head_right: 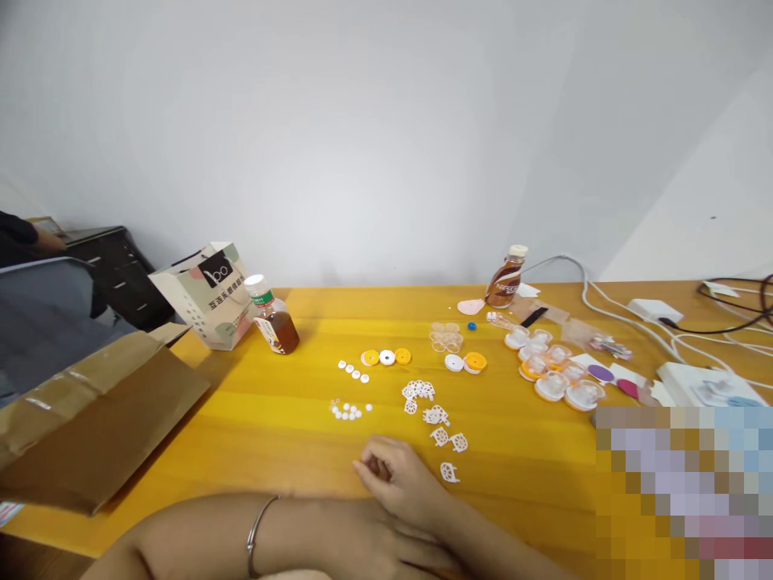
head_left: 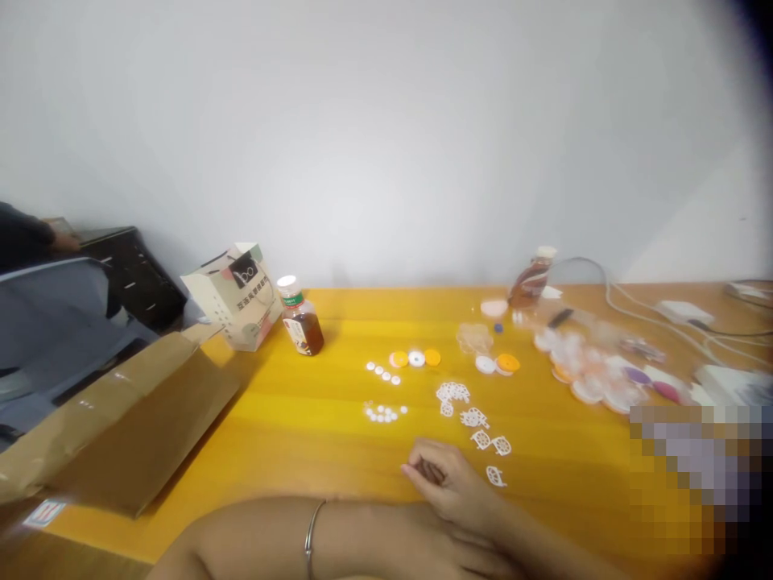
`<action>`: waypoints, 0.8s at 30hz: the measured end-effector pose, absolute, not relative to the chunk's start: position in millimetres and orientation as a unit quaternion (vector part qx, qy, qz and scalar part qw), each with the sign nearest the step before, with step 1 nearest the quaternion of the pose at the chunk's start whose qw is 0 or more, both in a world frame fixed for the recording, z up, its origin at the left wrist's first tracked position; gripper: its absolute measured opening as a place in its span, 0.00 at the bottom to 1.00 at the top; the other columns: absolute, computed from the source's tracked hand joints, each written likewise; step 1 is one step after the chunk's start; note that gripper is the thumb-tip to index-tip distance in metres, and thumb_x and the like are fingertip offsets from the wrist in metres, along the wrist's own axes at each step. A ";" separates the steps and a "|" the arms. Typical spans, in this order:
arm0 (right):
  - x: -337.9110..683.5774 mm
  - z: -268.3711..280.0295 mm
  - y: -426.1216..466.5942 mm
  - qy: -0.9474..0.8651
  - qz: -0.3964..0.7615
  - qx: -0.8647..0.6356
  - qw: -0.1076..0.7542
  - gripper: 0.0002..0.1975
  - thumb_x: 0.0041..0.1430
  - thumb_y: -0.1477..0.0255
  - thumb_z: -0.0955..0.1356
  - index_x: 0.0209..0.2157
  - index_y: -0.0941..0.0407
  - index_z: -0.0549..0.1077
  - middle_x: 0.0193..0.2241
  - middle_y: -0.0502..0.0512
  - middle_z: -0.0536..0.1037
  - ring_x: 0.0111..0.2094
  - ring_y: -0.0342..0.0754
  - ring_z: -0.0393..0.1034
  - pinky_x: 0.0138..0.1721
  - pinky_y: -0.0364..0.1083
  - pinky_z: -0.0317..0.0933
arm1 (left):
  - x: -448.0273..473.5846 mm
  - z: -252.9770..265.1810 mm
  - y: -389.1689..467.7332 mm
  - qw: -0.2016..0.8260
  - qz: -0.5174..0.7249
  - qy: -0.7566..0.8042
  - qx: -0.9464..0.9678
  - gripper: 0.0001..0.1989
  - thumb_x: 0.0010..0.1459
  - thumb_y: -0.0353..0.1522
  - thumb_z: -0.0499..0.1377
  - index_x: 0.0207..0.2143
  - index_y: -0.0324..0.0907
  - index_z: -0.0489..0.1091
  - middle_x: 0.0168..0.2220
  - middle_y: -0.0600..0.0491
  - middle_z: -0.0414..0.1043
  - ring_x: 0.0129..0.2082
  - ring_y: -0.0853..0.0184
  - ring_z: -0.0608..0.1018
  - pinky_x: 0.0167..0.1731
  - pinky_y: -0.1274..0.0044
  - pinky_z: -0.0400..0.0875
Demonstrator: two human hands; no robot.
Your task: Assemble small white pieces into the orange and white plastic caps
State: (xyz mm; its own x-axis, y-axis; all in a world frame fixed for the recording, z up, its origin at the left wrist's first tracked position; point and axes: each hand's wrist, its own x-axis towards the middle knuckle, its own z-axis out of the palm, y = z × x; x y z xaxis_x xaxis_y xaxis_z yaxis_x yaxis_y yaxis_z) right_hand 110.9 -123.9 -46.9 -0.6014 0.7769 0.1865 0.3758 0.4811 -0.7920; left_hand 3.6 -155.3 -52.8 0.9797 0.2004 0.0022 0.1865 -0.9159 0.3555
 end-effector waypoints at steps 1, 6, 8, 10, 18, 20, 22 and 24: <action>111.0 -49.3 -122.8 -0.811 0.380 -0.353 0.270 0.12 0.56 0.67 0.61 0.21 0.56 0.61 0.17 0.45 0.61 0.20 0.39 0.55 0.21 0.39 0.51 | 3.6 -52.8 -154.7 0.177 0.021 0.084 0.980 0.21 0.61 0.29 0.38 0.52 0.39 0.60 0.55 0.60 0.56 0.58 0.79 0.51 0.53 0.91 0.49; 117.7 -53.1 -107.0 -0.788 0.430 -0.354 0.263 0.15 0.56 0.64 0.61 0.20 0.57 0.61 0.17 0.45 0.58 0.19 0.39 0.52 0.20 0.39 0.49 | -1.8 -43.1 -150.4 0.121 0.070 0.003 0.990 0.21 0.61 0.33 0.38 0.53 0.35 0.57 0.58 0.52 0.51 0.60 0.71 0.43 0.58 0.81 0.41; 121.1 -51.1 -98.9 -0.782 0.446 -0.350 0.259 0.16 0.56 0.62 0.61 0.20 0.57 0.61 0.16 0.44 0.58 0.19 0.39 0.51 0.20 0.39 0.49 | -4.3 -39.3 -150.1 0.095 0.072 0.007 0.993 0.20 0.61 0.33 0.39 0.53 0.37 0.57 0.58 0.52 0.51 0.60 0.70 0.43 0.58 0.78 0.42; 123.6 -48.0 -91.1 -0.781 0.461 -0.338 0.250 0.16 0.55 0.62 0.61 0.20 0.57 0.62 0.16 0.44 0.59 0.19 0.39 0.52 0.20 0.39 0.49 | -6.1 -37.7 -150.5 0.077 0.061 0.010 0.995 0.20 0.60 0.34 0.41 0.52 0.38 0.57 0.58 0.53 0.50 0.60 0.70 0.44 0.58 0.78 0.44; 126.5 -39.2 -69.0 -0.775 0.487 -0.326 0.238 0.16 0.53 0.59 0.62 0.21 0.56 0.63 0.17 0.45 0.59 0.20 0.40 0.53 0.21 0.40 0.50 | -7.0 -40.0 -150.8 0.039 0.048 0.006 0.998 0.20 0.60 0.34 0.40 0.52 0.39 0.56 0.58 0.54 0.50 0.60 0.71 0.47 0.57 0.78 0.48; 127.3 -39.5 -64.9 -0.772 0.486 -0.328 0.245 0.16 0.53 0.59 0.62 0.21 0.56 0.63 0.17 0.45 0.60 0.19 0.39 0.52 0.21 0.40 0.49 | -6.9 -39.0 -150.5 0.038 0.050 0.005 0.998 0.20 0.60 0.33 0.40 0.52 0.39 0.57 0.58 0.53 0.51 0.60 0.70 0.48 0.57 0.76 0.49; 128.0 -40.2 -59.7 -0.772 0.485 -0.329 0.246 0.16 0.53 0.59 0.62 0.21 0.56 0.64 0.16 0.44 0.59 0.19 0.39 0.52 0.20 0.40 0.49 | -7.2 -37.1 -150.1 0.035 0.050 0.004 0.998 0.20 0.60 0.32 0.39 0.51 0.39 0.58 0.57 0.53 0.51 0.59 0.70 0.49 0.56 0.76 0.50; 128.4 -40.6 -53.1 -0.773 0.483 -0.331 0.245 0.15 0.52 0.60 0.62 0.21 0.56 0.64 0.16 0.44 0.59 0.18 0.39 0.52 0.20 0.40 0.48 | -7.6 -34.9 -149.9 0.028 0.049 0.006 0.998 0.20 0.60 0.31 0.39 0.51 0.39 0.59 0.57 0.53 0.51 0.59 0.70 0.50 0.56 0.77 0.51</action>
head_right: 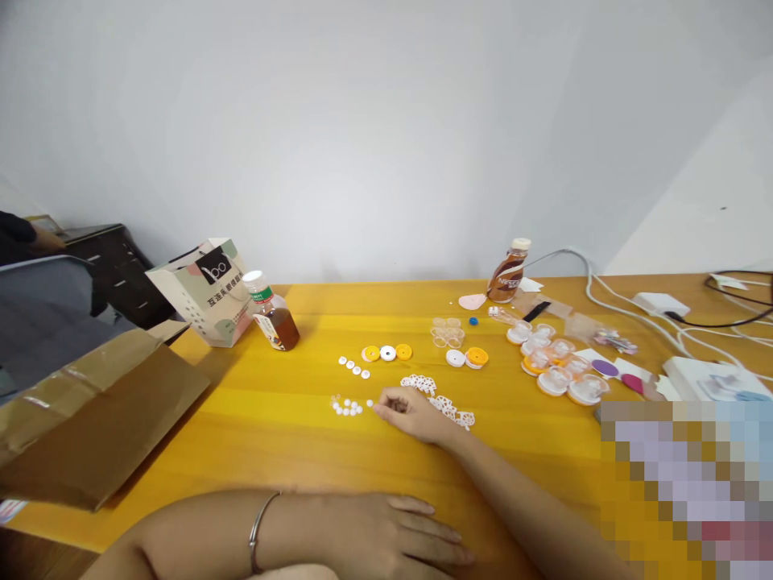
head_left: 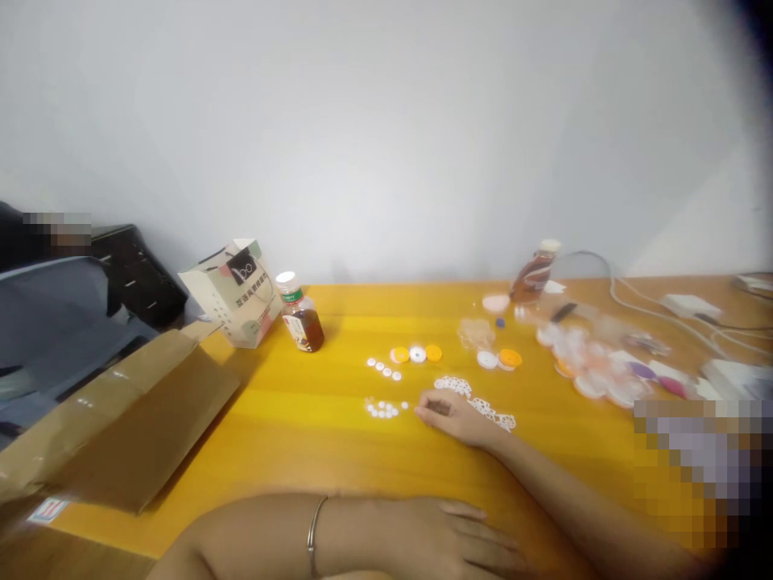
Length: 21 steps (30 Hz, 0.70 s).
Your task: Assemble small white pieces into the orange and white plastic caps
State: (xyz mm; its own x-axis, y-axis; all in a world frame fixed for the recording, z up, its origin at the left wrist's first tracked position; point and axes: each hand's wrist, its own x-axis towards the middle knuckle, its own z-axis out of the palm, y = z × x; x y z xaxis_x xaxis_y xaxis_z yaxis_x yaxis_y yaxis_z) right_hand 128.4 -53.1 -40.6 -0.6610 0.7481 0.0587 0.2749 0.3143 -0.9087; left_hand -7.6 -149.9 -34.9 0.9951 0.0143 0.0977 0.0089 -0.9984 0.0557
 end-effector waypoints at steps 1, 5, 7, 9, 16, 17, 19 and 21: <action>128.4 -40.5 -49.6 -0.773 0.482 -0.332 0.245 0.15 0.52 0.60 0.62 0.21 0.56 0.65 0.16 0.44 0.60 0.18 0.39 0.53 0.20 0.40 0.48 | -7.7 -34.1 -150.0 0.023 0.048 0.006 0.999 0.19 0.59 0.32 0.39 0.50 0.39 0.59 0.57 0.53 0.52 0.59 0.71 0.51 0.56 0.77 0.52; 127.7 -40.0 -38.8 -0.773 0.477 -0.339 0.246 0.15 0.53 0.60 0.62 0.21 0.56 0.65 0.17 0.46 0.64 0.20 0.41 0.57 0.22 0.41 0.52 | -6.8 -36.1 -151.6 0.017 0.058 -0.001 0.998 0.18 0.59 0.33 0.41 0.49 0.40 0.61 0.56 0.54 0.53 0.58 0.70 0.53 0.54 0.79 0.54; 127.8 -40.7 -36.9 -0.772 0.473 -0.345 0.248 0.15 0.53 0.60 0.62 0.21 0.56 0.65 0.17 0.47 0.65 0.21 0.41 0.58 0.23 0.41 0.53 | -6.6 -39.9 -149.9 0.022 0.087 -0.006 0.996 0.17 0.59 0.33 0.42 0.47 0.41 0.63 0.55 0.54 0.56 0.57 0.70 0.57 0.53 0.79 0.55; 128.1 -42.3 -36.6 -0.773 0.463 -0.351 0.255 0.15 0.53 0.60 0.62 0.21 0.56 0.66 0.18 0.47 0.65 0.21 0.41 0.58 0.23 0.41 0.54 | -9.0 -43.1 -142.3 0.035 0.134 0.010 0.990 0.15 0.59 0.35 0.44 0.43 0.42 0.65 0.50 0.53 0.63 0.52 0.70 0.63 0.49 0.79 0.58; 127.6 -47.7 -33.5 -0.724 0.481 -0.378 0.320 0.16 0.54 0.60 0.61 0.20 0.56 0.64 0.17 0.46 0.64 0.20 0.41 0.59 0.24 0.42 0.55 | -51.0 -30.4 -67.6 0.002 0.308 0.418 0.855 0.10 0.57 0.32 0.48 0.35 0.40 0.68 0.34 0.49 0.68 0.36 0.66 0.68 0.38 0.72 0.59; 127.4 -47.9 -32.9 -0.716 0.489 -0.381 0.322 0.16 0.54 0.60 0.61 0.20 0.56 0.63 0.17 0.46 0.64 0.19 0.41 0.59 0.23 0.41 0.55 | -57.5 -28.6 -57.9 -0.004 0.308 0.463 0.831 0.10 0.57 0.33 0.48 0.38 0.41 0.67 0.37 0.49 0.67 0.38 0.65 0.67 0.38 0.72 0.59; 127.2 -48.0 -32.0 -0.704 0.501 -0.385 0.323 0.16 0.53 0.59 0.61 0.21 0.56 0.63 0.17 0.46 0.64 0.19 0.40 0.60 0.23 0.41 0.55 | -66.4 -28.7 -44.1 -0.001 0.279 0.499 0.821 0.11 0.56 0.33 0.51 0.40 0.44 0.67 0.41 0.50 0.65 0.41 0.64 0.65 0.39 0.71 0.58; 127.0 -48.0 -31.7 -0.696 0.509 -0.389 0.324 0.16 0.53 0.59 0.62 0.21 0.56 0.64 0.17 0.46 0.65 0.19 0.40 0.60 0.23 0.41 0.55 | -70.0 -32.8 -37.1 0.007 0.249 0.504 0.827 0.10 0.55 0.34 0.52 0.40 0.46 0.67 0.42 0.51 0.63 0.42 0.64 0.64 0.39 0.72 0.58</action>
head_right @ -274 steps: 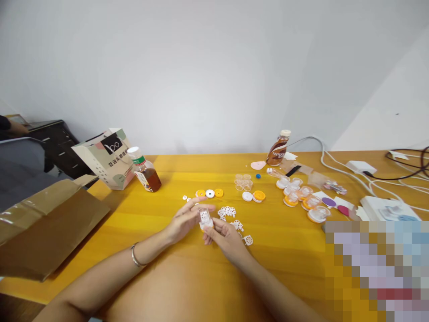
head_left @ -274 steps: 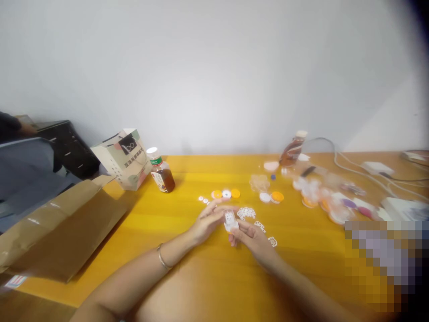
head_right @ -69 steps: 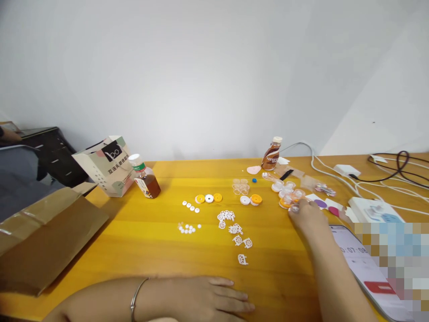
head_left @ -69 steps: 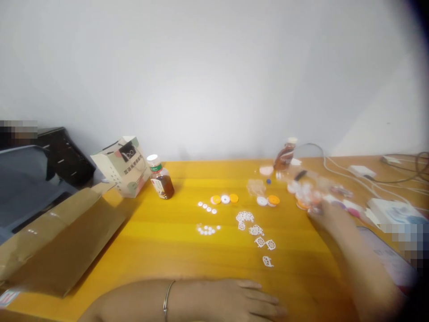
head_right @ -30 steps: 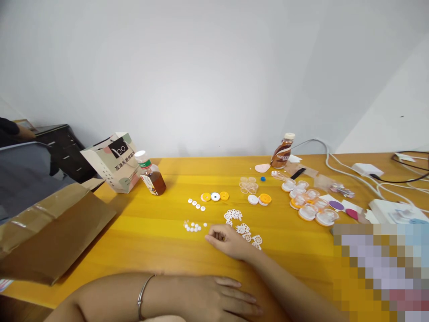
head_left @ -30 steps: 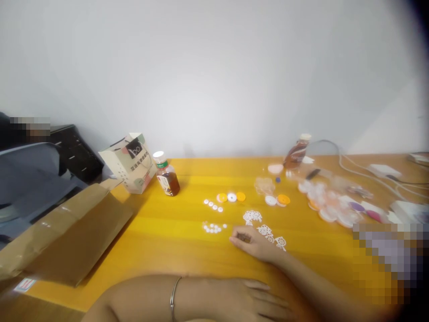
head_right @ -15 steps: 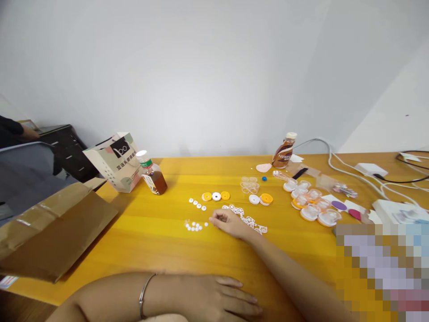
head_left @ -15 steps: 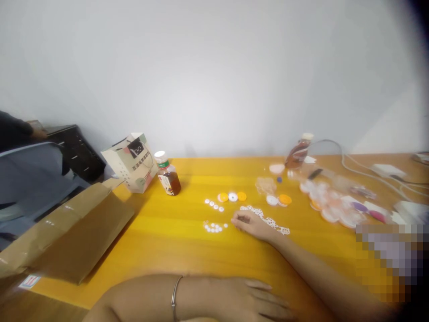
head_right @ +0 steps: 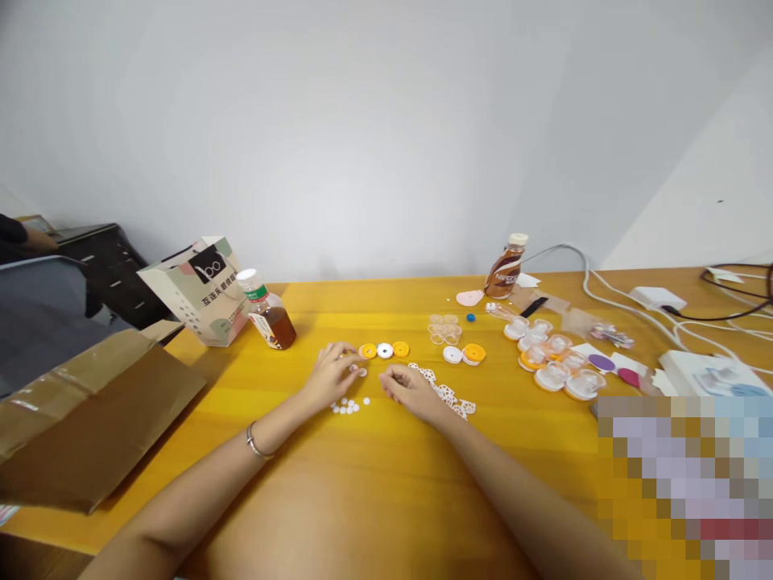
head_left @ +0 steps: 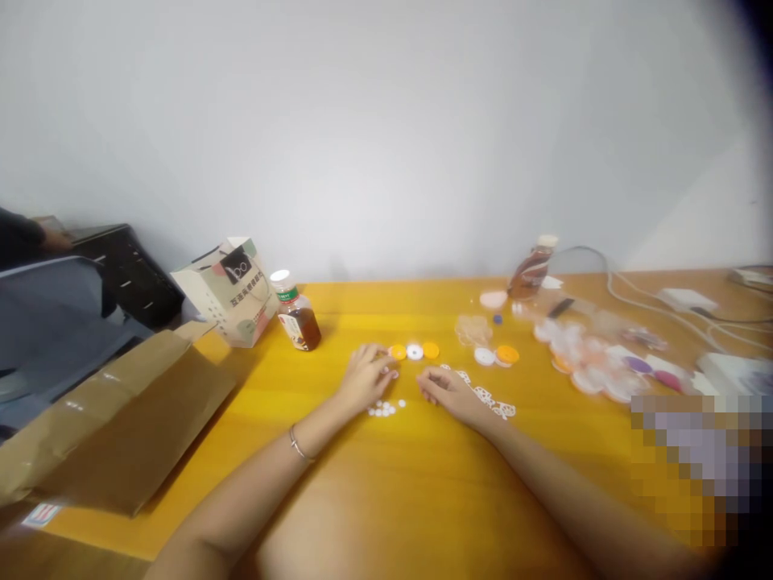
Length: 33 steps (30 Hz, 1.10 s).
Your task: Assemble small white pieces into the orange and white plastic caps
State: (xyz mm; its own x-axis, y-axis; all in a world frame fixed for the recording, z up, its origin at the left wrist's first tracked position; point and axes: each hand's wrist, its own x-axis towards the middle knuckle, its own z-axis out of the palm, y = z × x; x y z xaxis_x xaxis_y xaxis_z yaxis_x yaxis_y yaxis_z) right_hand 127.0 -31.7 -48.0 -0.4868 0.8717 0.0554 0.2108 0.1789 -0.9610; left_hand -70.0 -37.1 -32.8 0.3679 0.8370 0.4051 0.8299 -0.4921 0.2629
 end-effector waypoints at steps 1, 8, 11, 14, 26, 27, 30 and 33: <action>126.9 -48.0 -31.7 -0.690 0.513 -0.392 0.327 0.16 0.52 0.59 0.62 0.20 0.56 0.64 0.16 0.46 0.65 0.19 0.40 0.60 0.23 0.41 0.55 | -70.3 -35.6 -35.3 0.009 0.239 0.503 0.830 0.10 0.54 0.34 0.53 0.40 0.47 0.68 0.43 0.52 0.63 0.42 0.64 0.64 0.39 0.72 0.58; 127.3 -50.1 -29.4 -0.650 0.526 -0.409 0.367 0.15 0.51 0.60 0.63 0.20 0.56 0.63 0.16 0.46 0.65 0.17 0.39 0.58 0.19 0.40 0.51 | -66.2 -37.3 -36.7 0.021 0.248 0.500 0.829 0.06 0.55 0.33 0.52 0.31 0.43 0.69 0.41 0.52 0.64 0.41 0.65 0.64 0.39 0.72 0.57; 128.6 -51.7 -27.0 -0.639 0.531 -0.405 0.382 0.16 0.52 0.59 0.62 0.21 0.56 0.63 0.16 0.46 0.64 0.17 0.39 0.57 0.19 0.40 0.51 | -58.2 -31.3 -49.0 0.056 0.265 0.447 0.853 0.06 0.54 0.34 0.53 0.31 0.43 0.68 0.40 0.52 0.64 0.42 0.66 0.65 0.41 0.73 0.57; 129.2 -52.0 -25.9 -0.636 0.533 -0.401 0.388 0.16 0.52 0.58 0.62 0.21 0.56 0.63 0.16 0.46 0.64 0.17 0.39 0.57 0.20 0.40 0.52 | -45.4 -32.0 -65.4 0.107 0.250 0.369 0.889 0.06 0.54 0.34 0.54 0.32 0.43 0.68 0.40 0.53 0.65 0.42 0.68 0.65 0.44 0.74 0.56; 129.1 -50.8 -28.2 -0.629 0.546 -0.397 0.385 0.16 0.52 0.59 0.63 0.21 0.56 0.64 0.17 0.46 0.65 0.18 0.38 0.57 0.21 0.40 0.53 | -48.8 -29.4 -69.5 0.131 0.196 0.347 0.908 0.13 0.53 0.39 0.54 0.38 0.43 0.67 0.39 0.52 0.67 0.41 0.67 0.66 0.44 0.74 0.56; 129.4 -50.8 -28.2 -0.631 0.545 -0.398 0.383 0.16 0.52 0.59 0.63 0.21 0.56 0.64 0.16 0.46 0.65 0.18 0.38 0.57 0.21 0.40 0.53 | -53.1 -26.9 -65.8 0.123 0.183 0.346 0.912 0.12 0.54 0.38 0.53 0.39 0.44 0.68 0.39 0.52 0.68 0.40 0.67 0.67 0.43 0.73 0.56; 130.0 -50.8 -28.3 -0.636 0.539 -0.404 0.376 0.16 0.52 0.59 0.63 0.21 0.56 0.64 0.16 0.46 0.65 0.18 0.39 0.58 0.21 0.40 0.53 | -65.0 -21.1 -55.0 0.116 0.144 0.323 0.928 0.11 0.57 0.33 0.50 0.39 0.45 0.69 0.38 0.52 0.69 0.40 0.67 0.68 0.43 0.74 0.56; 129.9 -50.3 -28.7 -0.638 0.536 -0.406 0.375 0.15 0.52 0.60 0.63 0.21 0.56 0.64 0.16 0.46 0.66 0.18 0.39 0.58 0.20 0.40 0.53 | -72.4 -17.2 -49.2 0.109 0.117 0.293 0.943 0.11 0.57 0.33 0.49 0.37 0.45 0.70 0.38 0.53 0.70 0.39 0.68 0.69 0.42 0.75 0.56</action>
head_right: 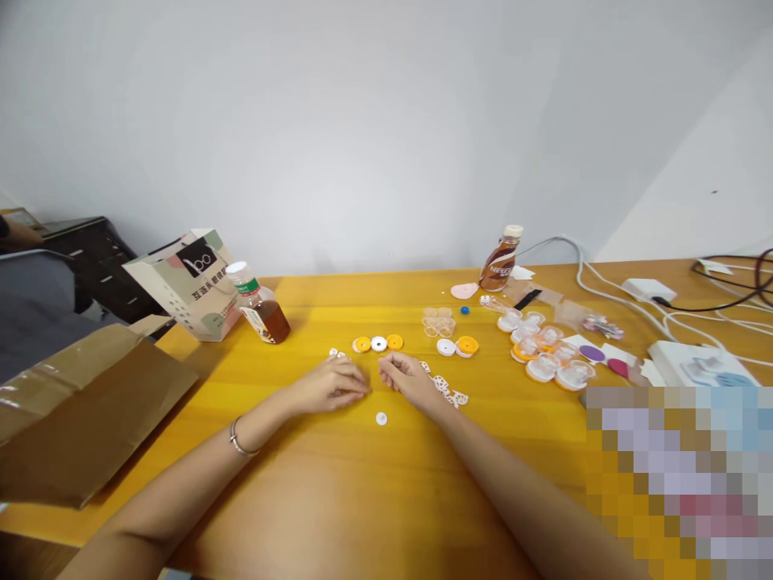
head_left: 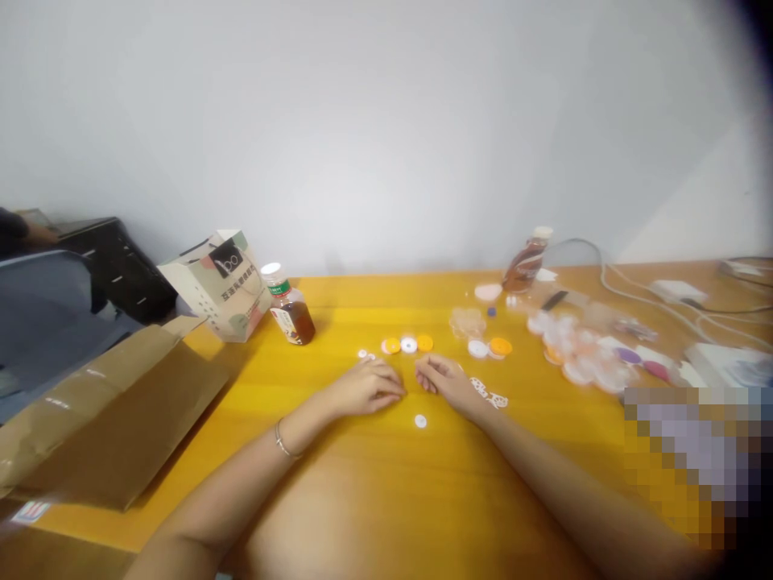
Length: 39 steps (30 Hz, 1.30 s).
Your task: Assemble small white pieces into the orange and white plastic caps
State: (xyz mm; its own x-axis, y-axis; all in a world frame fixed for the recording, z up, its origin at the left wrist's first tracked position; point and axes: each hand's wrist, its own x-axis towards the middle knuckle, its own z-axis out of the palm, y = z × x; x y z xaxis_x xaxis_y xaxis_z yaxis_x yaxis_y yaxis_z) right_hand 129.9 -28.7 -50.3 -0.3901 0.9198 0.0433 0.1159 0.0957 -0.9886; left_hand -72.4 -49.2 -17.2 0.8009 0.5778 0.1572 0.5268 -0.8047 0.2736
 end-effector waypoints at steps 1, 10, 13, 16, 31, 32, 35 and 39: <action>129.9 -50.2 -28.9 -0.638 0.537 -0.404 0.375 0.15 0.52 0.60 0.63 0.21 0.56 0.64 0.16 0.46 0.66 0.18 0.39 0.58 0.20 0.40 0.53 | -74.0 -16.1 -48.6 0.101 0.111 0.286 0.946 0.10 0.57 0.33 0.49 0.36 0.45 0.70 0.38 0.53 0.70 0.39 0.68 0.69 0.42 0.74 0.55; 129.8 -52.3 -28.5 -0.627 0.549 -0.399 0.383 0.14 0.52 0.61 0.63 0.21 0.56 0.64 0.17 0.46 0.66 0.17 0.38 0.58 0.20 0.39 0.52 | -76.6 -15.4 -37.5 0.058 0.173 0.405 0.896 0.12 0.56 0.36 0.51 0.41 0.45 0.68 0.40 0.52 0.68 0.41 0.66 0.67 0.41 0.74 0.55; 130.1 -52.8 -27.9 -0.624 0.550 -0.401 0.384 0.14 0.52 0.61 0.63 0.21 0.56 0.64 0.17 0.46 0.66 0.17 0.38 0.58 0.20 0.39 0.52 | -69.9 -21.2 -23.5 0.036 0.223 0.505 0.833 0.15 0.55 0.38 0.51 0.44 0.44 0.65 0.41 0.51 0.67 0.41 0.64 0.66 0.40 0.73 0.57; 130.3 -52.2 -28.2 -0.623 0.549 -0.401 0.385 0.14 0.52 0.61 0.63 0.21 0.56 0.65 0.17 0.46 0.67 0.17 0.38 0.58 0.20 0.40 0.52 | -61.5 -25.2 -9.0 0.034 0.215 0.531 0.819 0.17 0.53 0.40 0.53 0.43 0.43 0.65 0.40 0.50 0.66 0.41 0.62 0.66 0.41 0.72 0.57; 132.3 -57.2 -21.4 -0.591 0.566 -0.397 0.414 0.14 0.51 0.60 0.63 0.21 0.56 0.65 0.16 0.45 0.66 0.17 0.38 0.57 0.19 0.39 0.51 | -52.0 -3.0 -40.3 0.167 0.256 0.409 0.860 0.14 0.49 0.39 0.57 0.38 0.42 0.64 0.37 0.52 0.66 0.39 0.67 0.66 0.40 0.76 0.58; 132.6 -58.0 -20.5 -0.589 0.568 -0.396 0.417 0.14 0.51 0.60 0.63 0.21 0.56 0.65 0.16 0.45 0.66 0.17 0.38 0.57 0.19 0.39 0.51 | -50.3 -0.4 -50.0 0.181 0.237 0.380 0.876 0.14 0.50 0.39 0.57 0.37 0.42 0.64 0.37 0.53 0.66 0.39 0.67 0.67 0.40 0.77 0.58; 132.8 -60.0 -19.2 -0.584 0.572 -0.392 0.422 0.14 0.51 0.60 0.64 0.21 0.56 0.65 0.17 0.45 0.66 0.17 0.37 0.57 0.19 0.39 0.51 | -42.7 -1.9 -73.1 0.172 0.177 0.343 0.906 0.14 0.50 0.40 0.56 0.38 0.44 0.64 0.37 0.54 0.67 0.40 0.67 0.67 0.41 0.76 0.57; 132.3 -61.0 -19.7 -0.582 0.572 -0.393 0.425 0.14 0.52 0.61 0.63 0.21 0.56 0.65 0.17 0.45 0.67 0.17 0.37 0.57 0.19 0.39 0.51 | -34.0 -16.8 -82.1 0.133 0.117 0.347 0.921 0.14 0.50 0.41 0.56 0.38 0.44 0.64 0.37 0.54 0.67 0.39 0.66 0.67 0.40 0.75 0.56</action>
